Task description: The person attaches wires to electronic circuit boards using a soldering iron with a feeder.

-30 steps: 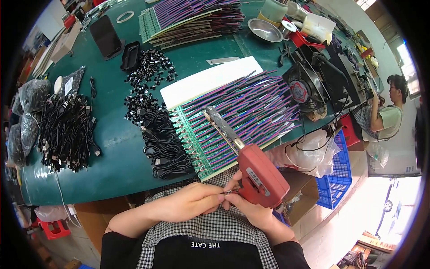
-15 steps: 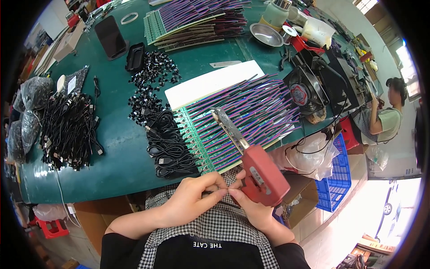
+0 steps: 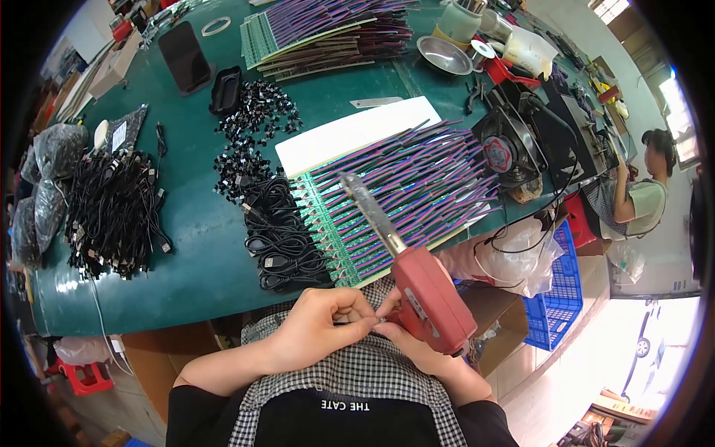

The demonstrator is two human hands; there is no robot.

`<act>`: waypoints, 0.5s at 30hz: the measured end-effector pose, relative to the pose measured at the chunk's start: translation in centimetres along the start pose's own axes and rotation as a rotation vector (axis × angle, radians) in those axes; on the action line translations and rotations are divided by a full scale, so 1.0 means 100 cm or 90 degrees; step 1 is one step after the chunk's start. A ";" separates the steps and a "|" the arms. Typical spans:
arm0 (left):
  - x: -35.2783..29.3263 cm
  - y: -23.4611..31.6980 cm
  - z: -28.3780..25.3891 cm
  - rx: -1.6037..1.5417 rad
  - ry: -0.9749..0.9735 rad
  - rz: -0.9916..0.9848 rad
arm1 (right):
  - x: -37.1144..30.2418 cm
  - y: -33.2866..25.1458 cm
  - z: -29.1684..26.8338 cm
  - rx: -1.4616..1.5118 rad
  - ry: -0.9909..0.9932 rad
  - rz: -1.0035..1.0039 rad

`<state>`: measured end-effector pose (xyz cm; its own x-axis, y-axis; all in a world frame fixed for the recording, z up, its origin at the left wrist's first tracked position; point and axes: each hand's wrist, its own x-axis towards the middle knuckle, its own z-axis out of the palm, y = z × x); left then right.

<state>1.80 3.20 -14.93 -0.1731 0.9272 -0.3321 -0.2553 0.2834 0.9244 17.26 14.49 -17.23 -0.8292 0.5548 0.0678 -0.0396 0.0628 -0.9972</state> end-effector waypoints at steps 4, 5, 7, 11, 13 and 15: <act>0.000 0.001 -0.002 0.067 -0.035 0.014 | 0.000 0.003 -0.001 0.075 -0.013 0.007; 0.000 0.000 -0.002 0.066 -0.036 0.013 | 0.000 0.003 -0.001 0.098 -0.013 0.002; 0.000 -0.002 -0.001 0.093 -0.019 0.057 | 0.001 0.004 -0.004 0.054 -0.024 -0.011; 0.001 0.001 0.000 0.105 -0.031 0.049 | -0.003 0.004 -0.007 -0.008 -0.003 0.025; 0.002 0.000 0.001 0.099 -0.026 0.043 | -0.002 0.002 -0.006 -0.027 0.012 0.029; 0.001 0.003 0.001 0.117 -0.032 0.029 | -0.002 0.002 -0.005 -0.046 0.027 0.033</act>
<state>1.75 3.43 -14.64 -0.1316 0.9501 -0.2829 -0.0693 0.2759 0.9587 17.68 14.77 -17.45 -0.8049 0.5930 0.0195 0.0435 0.0918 -0.9948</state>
